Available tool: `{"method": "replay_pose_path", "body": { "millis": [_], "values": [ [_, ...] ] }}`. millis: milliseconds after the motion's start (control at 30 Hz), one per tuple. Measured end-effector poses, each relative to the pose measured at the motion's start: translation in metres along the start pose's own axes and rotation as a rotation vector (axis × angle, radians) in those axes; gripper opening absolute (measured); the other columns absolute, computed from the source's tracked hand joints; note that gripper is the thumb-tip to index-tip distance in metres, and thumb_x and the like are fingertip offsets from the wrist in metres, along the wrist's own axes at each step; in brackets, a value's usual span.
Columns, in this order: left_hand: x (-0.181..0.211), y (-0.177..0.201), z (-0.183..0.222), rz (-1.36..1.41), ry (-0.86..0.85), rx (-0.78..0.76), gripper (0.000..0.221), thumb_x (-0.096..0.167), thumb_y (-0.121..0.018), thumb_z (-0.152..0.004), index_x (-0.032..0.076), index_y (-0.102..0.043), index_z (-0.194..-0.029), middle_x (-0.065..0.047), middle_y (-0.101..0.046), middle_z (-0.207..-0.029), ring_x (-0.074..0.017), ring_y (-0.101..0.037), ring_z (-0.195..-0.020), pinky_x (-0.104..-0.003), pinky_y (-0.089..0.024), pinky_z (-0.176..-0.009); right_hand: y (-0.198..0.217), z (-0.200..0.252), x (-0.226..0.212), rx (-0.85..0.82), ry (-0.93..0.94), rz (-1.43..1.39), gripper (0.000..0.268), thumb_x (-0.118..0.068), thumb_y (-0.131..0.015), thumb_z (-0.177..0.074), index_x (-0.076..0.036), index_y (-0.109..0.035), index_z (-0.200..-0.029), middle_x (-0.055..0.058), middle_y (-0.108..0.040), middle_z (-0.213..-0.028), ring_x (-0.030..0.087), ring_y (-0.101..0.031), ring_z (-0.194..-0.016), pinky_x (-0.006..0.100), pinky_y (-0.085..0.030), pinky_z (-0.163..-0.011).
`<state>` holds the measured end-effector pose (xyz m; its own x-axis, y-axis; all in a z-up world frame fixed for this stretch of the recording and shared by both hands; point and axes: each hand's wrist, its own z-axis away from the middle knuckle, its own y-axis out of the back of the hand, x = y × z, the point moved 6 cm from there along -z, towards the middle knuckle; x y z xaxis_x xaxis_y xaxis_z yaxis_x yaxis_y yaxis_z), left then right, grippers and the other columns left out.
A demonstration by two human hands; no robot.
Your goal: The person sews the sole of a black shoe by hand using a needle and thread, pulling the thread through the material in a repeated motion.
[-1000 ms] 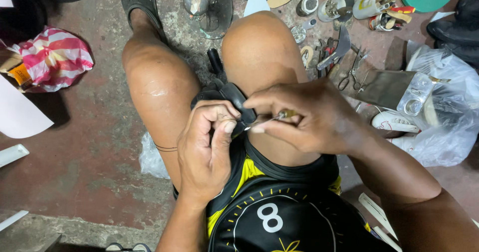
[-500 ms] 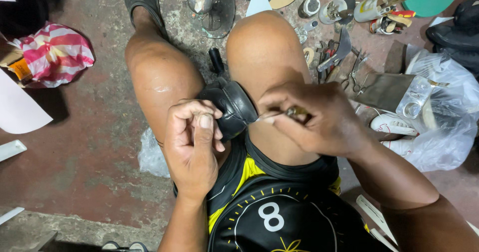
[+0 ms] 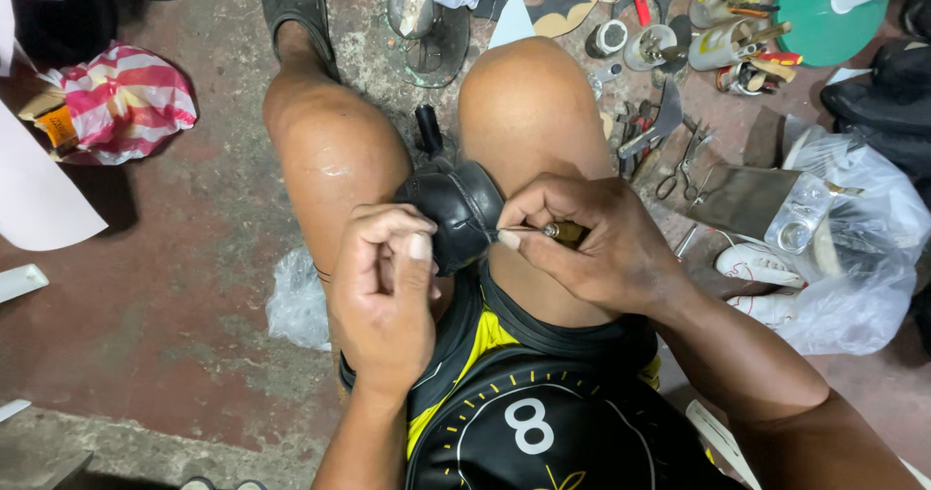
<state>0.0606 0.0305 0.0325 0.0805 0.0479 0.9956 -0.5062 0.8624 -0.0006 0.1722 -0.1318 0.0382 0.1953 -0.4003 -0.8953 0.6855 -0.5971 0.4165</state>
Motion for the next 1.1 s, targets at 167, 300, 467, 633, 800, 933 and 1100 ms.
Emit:
{"method": "replay_pose_path", "body": {
  "millis": [167,300,467,633,800,933,1100],
  "values": [
    [0.031,-0.013,0.002,-0.532,-0.124,-0.026,0.043,0.007,-0.082,-0.082,0.008,-0.066,-0.123,-0.012,-0.061,-0.111,-0.0161,-0.059,-0.073,-0.028,-0.049,-0.062,-0.005,0.002,0.01,0.041,-0.053,0.008,0.012,-0.007,-0.077,-0.086,-0.009,-0.068,-0.095,-0.004,-0.064,-0.071,0.001,-0.056,-0.062,0.022,-0.046,-0.057],
    [0.05,-0.022,-0.006,-0.618,-0.278,-0.052,0.055,0.009,-0.084,-0.076,0.004,-0.063,-0.127,-0.017,-0.056,-0.115,-0.0308,-0.068,-0.095,-0.036,-0.056,-0.078,-0.008,0.003,0.013,0.076,-0.041,-0.018,0.011,-0.007,-0.076,-0.088,-0.008,-0.067,-0.095,-0.004,-0.065,-0.072,0.001,-0.057,-0.064,0.022,-0.046,-0.058],
    [0.047,-0.026,-0.012,-0.617,-0.213,-0.194,0.048,0.019,-0.088,-0.078,0.009,-0.07,-0.122,-0.011,-0.061,-0.113,-0.0251,-0.07,-0.086,-0.035,-0.056,-0.07,-0.007,0.006,0.013,0.072,0.017,-0.087,0.01,-0.003,-0.074,-0.09,-0.005,-0.066,-0.097,-0.001,-0.068,-0.082,0.003,-0.062,-0.075,0.022,-0.051,-0.069],
    [0.042,-0.032,-0.019,-0.618,-0.255,-0.186,0.024,0.016,-0.087,-0.083,0.008,-0.076,-0.104,-0.007,-0.065,-0.095,-0.0221,-0.069,-0.079,-0.034,-0.054,-0.068,-0.005,0.004,0.008,0.068,0.11,-0.166,0.008,0.0,-0.072,-0.093,-0.003,-0.068,-0.1,0.001,-0.07,-0.091,0.006,-0.066,-0.083,0.023,-0.052,-0.076],
    [0.032,-0.027,-0.024,-0.477,-0.155,-0.225,0.017,0.007,-0.083,-0.084,0.006,-0.078,-0.1,-0.006,-0.065,-0.09,-0.0139,-0.064,-0.069,-0.026,-0.05,-0.059,-0.006,0.004,0.01,0.095,0.088,-0.114,0.01,-0.001,-0.074,-0.089,-0.004,-0.067,-0.096,0.0,-0.069,-0.085,0.005,-0.066,-0.076,0.023,-0.053,-0.071],
    [0.029,-0.025,-0.026,-0.445,-0.109,-0.252,0.017,0.007,-0.084,-0.084,0.006,-0.079,-0.1,-0.005,-0.067,-0.092,-0.0093,-0.06,-0.065,-0.024,-0.048,-0.058,-0.007,0.003,0.012,0.084,0.067,-0.142,0.009,-0.001,-0.073,-0.089,-0.005,-0.067,-0.094,-0.001,-0.067,-0.08,0.004,-0.064,-0.072,0.023,-0.051,-0.068],
    [0.029,-0.022,-0.028,-0.437,-0.09,-0.272,0.015,0.005,-0.081,-0.085,0.004,-0.078,-0.1,-0.005,-0.067,-0.093,-0.0088,-0.057,-0.064,-0.023,-0.046,-0.059,-0.007,0.001,0.011,0.099,0.069,-0.132,0.01,0.0,-0.072,-0.088,-0.005,-0.067,-0.095,-0.001,-0.066,-0.081,0.004,-0.064,-0.072,0.022,-0.051,-0.068]
  ]
}}
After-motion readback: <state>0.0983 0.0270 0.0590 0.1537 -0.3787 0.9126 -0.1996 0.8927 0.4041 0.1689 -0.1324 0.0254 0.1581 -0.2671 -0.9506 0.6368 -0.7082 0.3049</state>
